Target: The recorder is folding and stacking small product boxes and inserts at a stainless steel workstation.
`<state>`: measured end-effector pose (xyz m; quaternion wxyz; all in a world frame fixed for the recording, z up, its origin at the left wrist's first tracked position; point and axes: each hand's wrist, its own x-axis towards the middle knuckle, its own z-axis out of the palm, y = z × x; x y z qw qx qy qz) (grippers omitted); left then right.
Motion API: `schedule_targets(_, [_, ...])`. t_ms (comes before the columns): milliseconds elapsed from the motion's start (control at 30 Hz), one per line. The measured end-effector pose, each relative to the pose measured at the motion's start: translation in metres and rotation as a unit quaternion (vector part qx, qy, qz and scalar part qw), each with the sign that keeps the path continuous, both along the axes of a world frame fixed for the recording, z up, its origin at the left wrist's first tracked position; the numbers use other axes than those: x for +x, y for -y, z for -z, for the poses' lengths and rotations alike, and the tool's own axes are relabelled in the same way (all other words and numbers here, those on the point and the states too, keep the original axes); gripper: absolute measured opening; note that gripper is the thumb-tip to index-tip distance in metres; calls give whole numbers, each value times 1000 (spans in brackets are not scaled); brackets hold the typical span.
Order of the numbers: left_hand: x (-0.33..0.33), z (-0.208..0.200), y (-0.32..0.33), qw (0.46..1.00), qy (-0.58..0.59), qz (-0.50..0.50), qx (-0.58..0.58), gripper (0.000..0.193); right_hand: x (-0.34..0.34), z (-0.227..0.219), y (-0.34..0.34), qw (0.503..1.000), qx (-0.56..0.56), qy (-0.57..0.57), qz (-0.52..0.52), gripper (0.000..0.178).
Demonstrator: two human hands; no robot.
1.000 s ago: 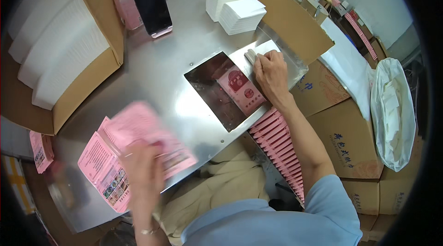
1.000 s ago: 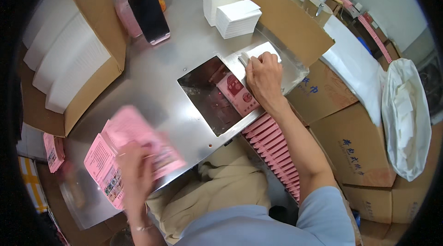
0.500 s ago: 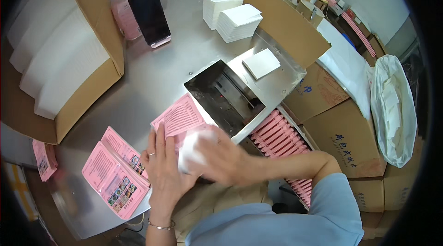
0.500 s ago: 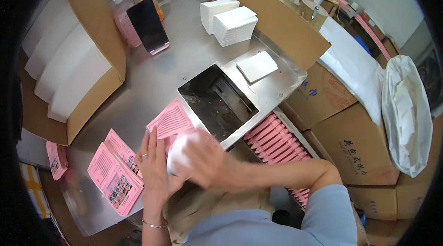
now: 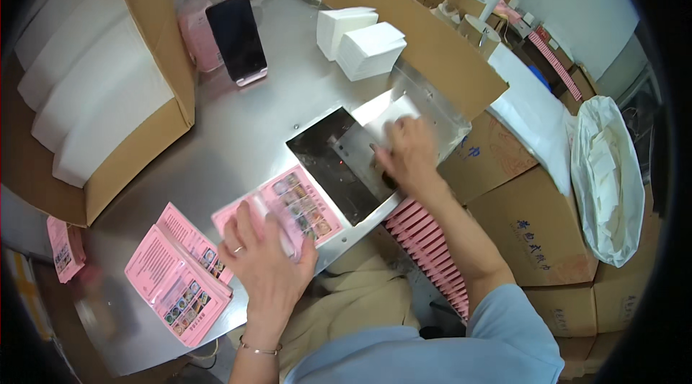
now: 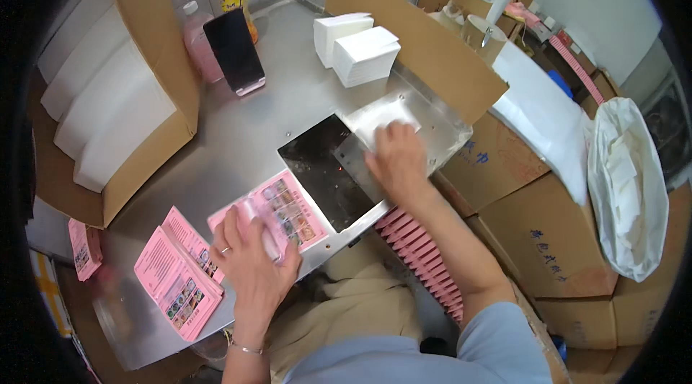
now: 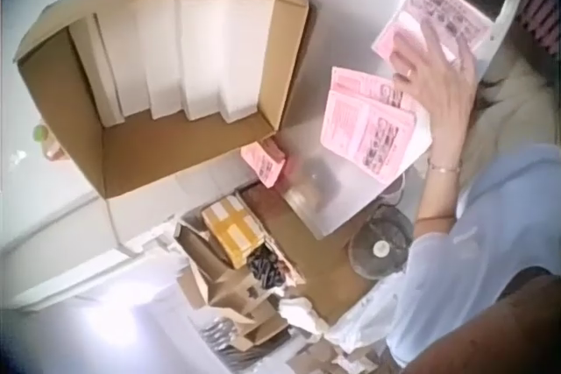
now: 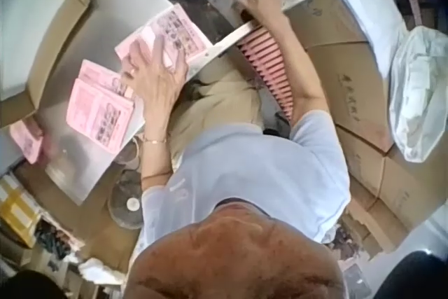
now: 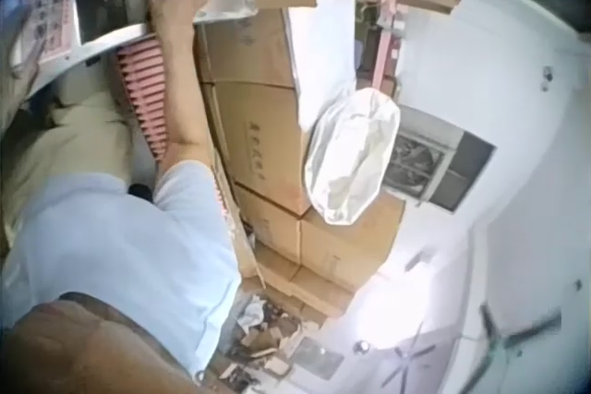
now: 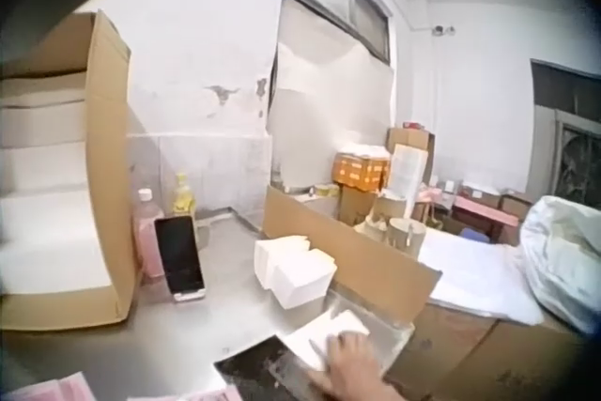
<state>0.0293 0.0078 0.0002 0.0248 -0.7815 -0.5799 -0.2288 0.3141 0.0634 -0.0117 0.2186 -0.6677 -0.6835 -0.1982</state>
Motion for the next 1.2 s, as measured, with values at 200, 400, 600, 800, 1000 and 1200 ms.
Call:
schedule_targets(200, [-5, -18, 2, 998, -43, 38, -17, 57, 36, -28, -37, 940, 107, -324, -1, 14])
schedule_targets(400, [8, -2, -3, 996, 56, 70, 25, 42, 29, -84, -127, 979, 204, 13, 13, 19])
schedule_targets(600, [6, -1, -1, 995, 69, 76, 18, 40, 23, -60, -137, 997, 64, -24, 20, 25])
schedule_targets(800, [5, -3, -4, 994, 70, 84, 6, 38, 23, -65, -146, 998, 50, -35, -2, 28])
schedule_targets(1000, [7, -6, -3, 995, 72, 66, -7, 40, 29, -63, -147, 998, 41, -52, -10, 26])
schedule_targets(1200, [8, -3, -3, 995, 66, 80, 14, 37, 29, -65, -141, 993, 38, -102, -33, 21])
